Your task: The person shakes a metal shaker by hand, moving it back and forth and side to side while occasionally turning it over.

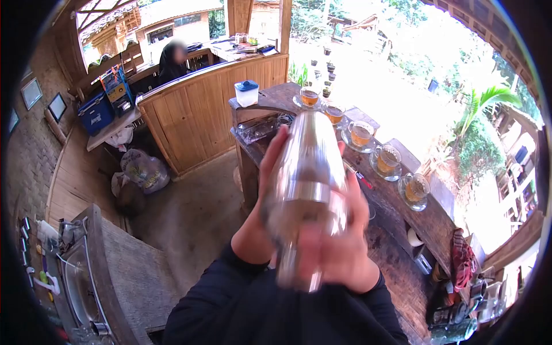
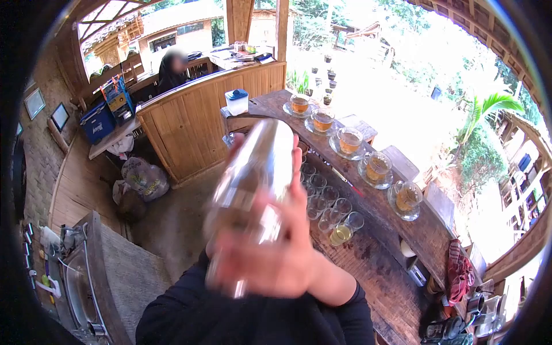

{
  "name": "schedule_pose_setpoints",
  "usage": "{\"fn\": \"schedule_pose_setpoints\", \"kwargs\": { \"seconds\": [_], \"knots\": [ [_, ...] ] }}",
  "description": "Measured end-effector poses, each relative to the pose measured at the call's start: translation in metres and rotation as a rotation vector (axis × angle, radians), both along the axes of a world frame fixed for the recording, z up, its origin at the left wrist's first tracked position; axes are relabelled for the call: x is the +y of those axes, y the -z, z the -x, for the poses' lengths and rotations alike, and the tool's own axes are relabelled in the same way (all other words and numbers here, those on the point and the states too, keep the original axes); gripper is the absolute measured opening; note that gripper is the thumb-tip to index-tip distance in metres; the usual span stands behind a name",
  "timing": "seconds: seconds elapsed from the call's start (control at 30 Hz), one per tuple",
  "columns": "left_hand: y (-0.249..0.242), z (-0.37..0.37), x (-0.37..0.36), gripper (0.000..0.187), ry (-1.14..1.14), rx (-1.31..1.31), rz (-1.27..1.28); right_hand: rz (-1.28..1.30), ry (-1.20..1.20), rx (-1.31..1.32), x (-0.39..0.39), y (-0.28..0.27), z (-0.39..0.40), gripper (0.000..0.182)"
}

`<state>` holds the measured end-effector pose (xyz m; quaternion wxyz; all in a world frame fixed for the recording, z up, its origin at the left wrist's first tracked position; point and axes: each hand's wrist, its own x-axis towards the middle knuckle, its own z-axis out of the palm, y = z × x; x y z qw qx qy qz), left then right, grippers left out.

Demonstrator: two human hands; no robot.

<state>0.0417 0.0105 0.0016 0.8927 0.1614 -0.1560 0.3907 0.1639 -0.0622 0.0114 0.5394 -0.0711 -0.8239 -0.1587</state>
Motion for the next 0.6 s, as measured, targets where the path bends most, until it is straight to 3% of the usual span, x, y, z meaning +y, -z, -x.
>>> {"fn": "schedule_pose_setpoints", "kwargs": {
  "seconds": [0.03, 0.1, 0.13, 0.17, 0.23, 0.27, 0.3, 0.33, 0.37, 0.4, 0.43, 0.5, 0.53, 0.57, 0.6],
  "knots": [
    [-0.015, 0.002, -0.016, 0.074, -0.052, -0.034, -0.119, -0.150, -0.075, 0.056, -0.003, 0.003, 0.012, 0.051],
    [-0.028, -0.004, -0.032, 0.084, -0.129, -0.237, -0.126, -0.304, -0.135, 0.067, 0.000, 0.006, 0.017, 0.047],
    [-0.021, -0.002, -0.025, 0.086, -0.046, -0.239, -0.103, -0.276, -0.113, 0.046, 0.006, 0.010, 0.018, 0.045],
    [0.001, 0.000, 0.000, 0.076, 0.094, -0.179, -0.261, -0.188, -0.042, -0.001, 0.013, 0.012, 0.015, 0.043],
    [0.059, 0.001, 0.046, 0.061, 0.480, -0.345, 0.258, 0.158, 0.124, -0.040, 0.025, 0.016, 0.013, 0.040],
    [0.095, -0.006, 0.061, 0.052, 0.541, -0.521, 0.458, 0.296, 0.053, 0.132, 0.028, 0.013, 0.018, 0.039],
    [0.073, 0.003, 0.037, 0.054, 0.230, -0.367, 0.362, 0.431, -0.020, 0.303, 0.032, 0.008, 0.021, 0.039],
    [0.048, 0.014, 0.022, 0.055, 0.069, -0.132, 0.290, 0.403, -0.026, 0.123, 0.024, 0.001, 0.011, 0.037],
    [0.022, 0.021, 0.007, 0.056, -0.092, 0.104, 0.214, 0.115, -0.067, -0.079, 0.024, 0.001, 0.005, 0.056],
    [0.001, 0.022, -0.014, 0.065, -0.155, 0.053, 0.280, -0.004, -0.035, -0.056, 0.005, 0.003, 0.012, 0.055],
    [0.003, 0.029, -0.011, 0.080, -0.005, -0.095, -0.218, -0.148, -0.076, 0.002, -0.004, 0.002, 0.020, 0.054],
    [-0.014, 0.022, -0.039, 0.094, -0.095, -0.303, -0.252, -0.332, -0.132, 0.036, -0.006, 0.006, 0.023, 0.052],
    [-0.013, 0.017, -0.036, 0.101, 0.012, -0.412, -0.199, -0.332, -0.120, 0.024, -0.002, 0.010, 0.023, 0.051],
    [-0.008, 0.016, -0.023, 0.088, 0.022, -0.304, -0.164, -0.284, -0.069, 0.003, 0.005, 0.013, 0.021, 0.050],
    [0.005, 0.005, -0.016, 0.077, -0.237, -0.177, -0.150, -0.176, 0.061, -0.077, 0.016, 0.019, 0.015, 0.049]
  ]
}}
